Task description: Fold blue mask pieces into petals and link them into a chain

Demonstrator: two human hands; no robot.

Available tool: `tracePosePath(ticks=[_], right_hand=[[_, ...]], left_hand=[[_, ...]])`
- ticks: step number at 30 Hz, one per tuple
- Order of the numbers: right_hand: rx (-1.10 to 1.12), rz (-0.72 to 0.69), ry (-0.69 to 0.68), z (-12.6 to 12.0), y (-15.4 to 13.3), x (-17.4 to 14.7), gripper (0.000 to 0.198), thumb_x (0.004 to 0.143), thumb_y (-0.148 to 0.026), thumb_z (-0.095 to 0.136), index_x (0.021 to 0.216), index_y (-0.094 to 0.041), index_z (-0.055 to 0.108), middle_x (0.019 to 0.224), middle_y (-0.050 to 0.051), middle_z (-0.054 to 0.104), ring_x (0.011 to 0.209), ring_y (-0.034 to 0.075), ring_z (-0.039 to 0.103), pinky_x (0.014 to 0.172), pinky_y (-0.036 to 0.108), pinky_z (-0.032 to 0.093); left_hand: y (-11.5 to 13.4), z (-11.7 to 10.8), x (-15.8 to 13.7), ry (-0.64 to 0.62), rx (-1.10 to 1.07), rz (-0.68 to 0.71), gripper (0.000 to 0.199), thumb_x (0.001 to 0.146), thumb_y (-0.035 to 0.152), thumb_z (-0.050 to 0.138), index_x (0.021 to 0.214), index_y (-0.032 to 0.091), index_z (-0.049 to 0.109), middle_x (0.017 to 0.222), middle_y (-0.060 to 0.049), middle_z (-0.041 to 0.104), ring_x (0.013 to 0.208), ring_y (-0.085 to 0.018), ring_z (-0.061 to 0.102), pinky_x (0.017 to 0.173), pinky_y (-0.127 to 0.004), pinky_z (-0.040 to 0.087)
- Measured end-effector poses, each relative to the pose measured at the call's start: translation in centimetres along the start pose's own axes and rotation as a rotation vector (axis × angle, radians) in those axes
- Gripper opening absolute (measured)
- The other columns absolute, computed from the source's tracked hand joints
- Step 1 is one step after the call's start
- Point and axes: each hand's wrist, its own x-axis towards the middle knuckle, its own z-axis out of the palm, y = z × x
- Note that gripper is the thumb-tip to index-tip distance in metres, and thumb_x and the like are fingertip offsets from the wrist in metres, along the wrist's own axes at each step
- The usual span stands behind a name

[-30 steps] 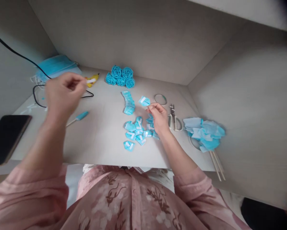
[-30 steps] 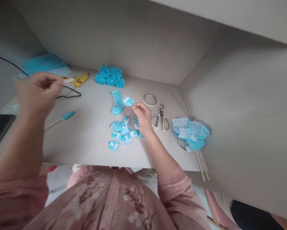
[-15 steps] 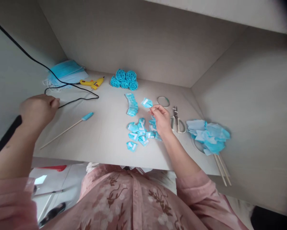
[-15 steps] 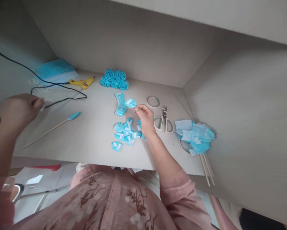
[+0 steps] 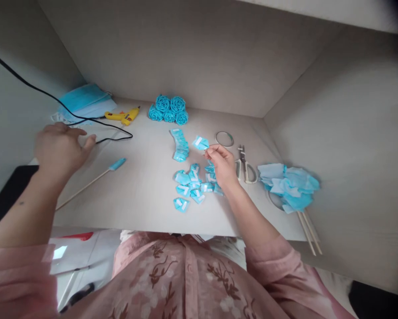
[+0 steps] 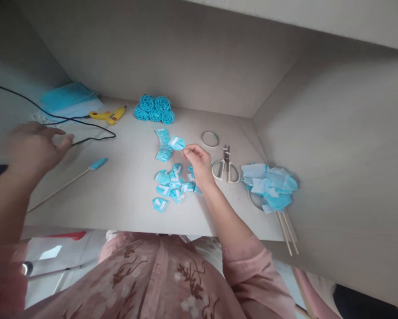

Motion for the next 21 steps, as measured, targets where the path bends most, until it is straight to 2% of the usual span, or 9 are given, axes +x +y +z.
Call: tracePosePath(ticks=[2,4,7,10,13,15,19,21], right_hand=[[-0.019,0.009,-0.037,0.1,-0.1,-0.2,0.011,0.077,-0.032,0.067,0.072,-0.022,0.066,0.068,-0.003,0.060,0.070,0.013,0.054,0.074,0.027,0.044],[-0.054,0.023,-0.091,0.2,-0.3,-0.4,0.012,0.078,-0.032,0.066,0.071,-0.022,0.065,0.068,-0.003,0.060,0.070,0.012,0.054,0.073,0.027,0.043],[-0.112,0.047,-0.163,0.5,-0.8,-0.8,0.014,0.078,-0.033,0.067,0.069,-0.022,0.065,0.066,-0.002,0.061,0.067,0.013,0.053,0.070,0.027,0.043],[-0.161,0.068,-0.209,0.6,-1.1,-1.0,0.016,0.076,-0.036,0.068,0.070,-0.022,0.064,0.066,-0.002,0.061,0.065,0.013,0.052,0.068,0.027,0.042],[-0.180,0.067,-0.233,0.5,-1.3,-1.0,0.017,0.075,-0.037,0.068,0.070,-0.021,0.064,0.066,-0.002,0.061,0.065,0.013,0.052,0.067,0.027,0.042],[-0.183,0.059,-0.238,0.4,-1.2,-0.9,0.017,0.076,-0.037,0.068,0.071,-0.021,0.065,0.066,-0.003,0.061,0.065,0.013,0.052,0.067,0.027,0.042],[-0.138,0.057,-0.209,0.1,-0.6,-0.5,0.017,0.078,-0.037,0.068,0.072,-0.021,0.068,0.067,-0.002,0.062,0.065,0.012,0.053,0.068,0.027,0.043],[-0.038,0.075,-0.194,0.0,-0.4,-0.4,0.019,0.080,-0.039,0.066,0.083,-0.022,0.072,0.071,-0.001,0.065,0.069,0.013,0.057,0.072,0.027,0.045]], left_hand=[[3.3,-1.0,-0.5,0.088,-0.073,-0.004,0.055,0.091,0.047,0.036,0.107,0.010,0.074,0.099,-0.016,0.069,0.095,-0.028,0.058,0.082,-0.036,0.040],[7.2,-2.0,-0.9,0.106,-0.347,0.113,0.047,0.092,0.043,0.040,0.101,0.013,0.076,0.098,-0.012,0.072,0.095,-0.024,0.061,0.087,-0.034,0.042],[12.9,-2.6,-0.8,-0.118,-0.832,0.203,0.039,0.088,0.045,0.049,0.098,0.018,0.075,0.097,-0.008,0.072,0.086,-0.019,0.063,0.074,-0.028,0.045],[16.7,-2.1,-0.2,-0.352,-1.124,0.231,0.038,0.084,0.048,0.055,0.100,0.019,0.074,0.102,-0.006,0.073,0.091,-0.020,0.063,0.079,-0.028,0.046],[18.6,-1.5,0.2,-0.530,-1.278,0.194,0.034,0.079,0.046,0.058,0.089,0.017,0.073,0.086,-0.004,0.071,0.079,-0.018,0.061,0.071,-0.027,0.045],[19.1,-1.3,0.3,-0.619,-1.340,0.168,0.027,0.076,0.042,0.060,0.075,0.016,0.069,0.070,-0.001,0.064,0.067,-0.014,0.055,0.063,-0.025,0.041],[19.5,-1.2,0.2,-0.661,-1.464,0.086,0.021,0.068,0.036,0.066,0.065,0.016,0.060,0.059,0.002,0.053,0.058,-0.010,0.046,0.057,-0.024,0.034],[19.8,-1.2,0.0,-0.657,-1.530,0.029,0.021,0.068,0.035,0.068,0.066,0.016,0.060,0.058,0.003,0.051,0.056,-0.009,0.043,0.056,-0.024,0.032]])
